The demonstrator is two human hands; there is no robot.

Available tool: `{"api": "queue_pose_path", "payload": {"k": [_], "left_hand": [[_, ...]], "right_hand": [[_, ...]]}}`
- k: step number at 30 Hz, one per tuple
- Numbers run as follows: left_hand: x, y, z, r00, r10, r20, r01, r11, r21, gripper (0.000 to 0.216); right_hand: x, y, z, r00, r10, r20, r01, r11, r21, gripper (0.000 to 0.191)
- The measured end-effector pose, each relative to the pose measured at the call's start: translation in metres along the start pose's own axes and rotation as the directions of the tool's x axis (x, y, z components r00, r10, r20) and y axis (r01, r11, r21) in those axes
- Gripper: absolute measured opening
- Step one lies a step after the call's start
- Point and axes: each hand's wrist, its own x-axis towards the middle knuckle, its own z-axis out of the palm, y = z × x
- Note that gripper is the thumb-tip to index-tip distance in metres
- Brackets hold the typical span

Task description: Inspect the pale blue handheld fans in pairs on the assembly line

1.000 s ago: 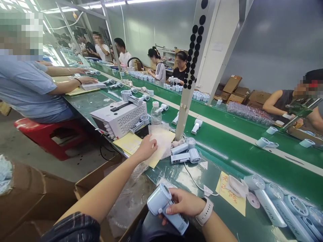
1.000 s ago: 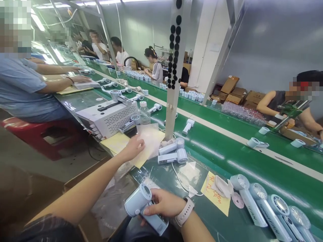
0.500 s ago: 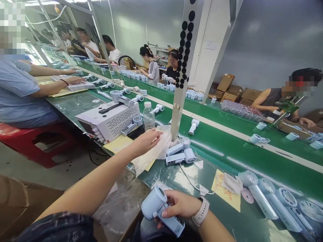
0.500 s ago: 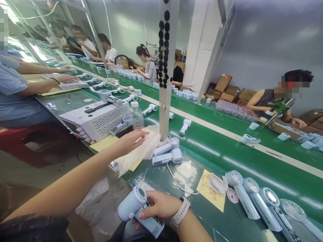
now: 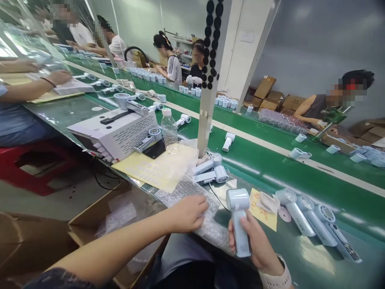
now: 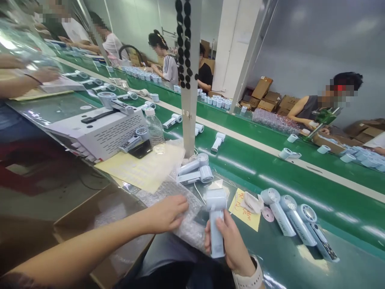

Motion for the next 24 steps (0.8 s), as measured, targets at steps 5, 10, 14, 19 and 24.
{"api": "queue_pose_path", "payload": {"k": [5, 10, 14, 19, 24], "left_hand": [[0.022, 0.013, -0.022, 0.964, -0.165, 0.208, 0.167, 0.986, 0.007, 0.023], [0.025, 0.018, -0.017, 0.965, -0.165, 0.203, 0.160, 0.986, 0.040, 0.023], [0.022, 0.021, -0.004, 0.971, -0.216, 0.102, 0.218, 0.976, -0.013, 0.021], [0.021, 0.016, 0.008, 0.971, -0.236, 0.043, 0.239, 0.943, -0.230, 0.025], [0.015, -0.001, 0.000, 0.979, -0.193, 0.070, 0.205, 0.914, -0.349, 0.017]], "right_hand": [[-0.022, 0.008, -0.021, 0.983, -0.016, -0.183, -0.020, 0.981, -0.194, 0.048], [-0.029, 0.020, -0.027, 0.954, -0.072, -0.290, -0.038, 0.933, -0.357, 0.061], [-0.028, 0.022, -0.032, 0.969, -0.042, -0.243, -0.054, 0.925, -0.377, 0.066], [-0.022, 0.024, -0.031, 0.966, -0.130, -0.223, -0.046, 0.763, -0.644, 0.065], [-0.019, 0.032, -0.017, 0.951, -0.287, -0.115, 0.104, 0.648, -0.754, 0.058]]}}
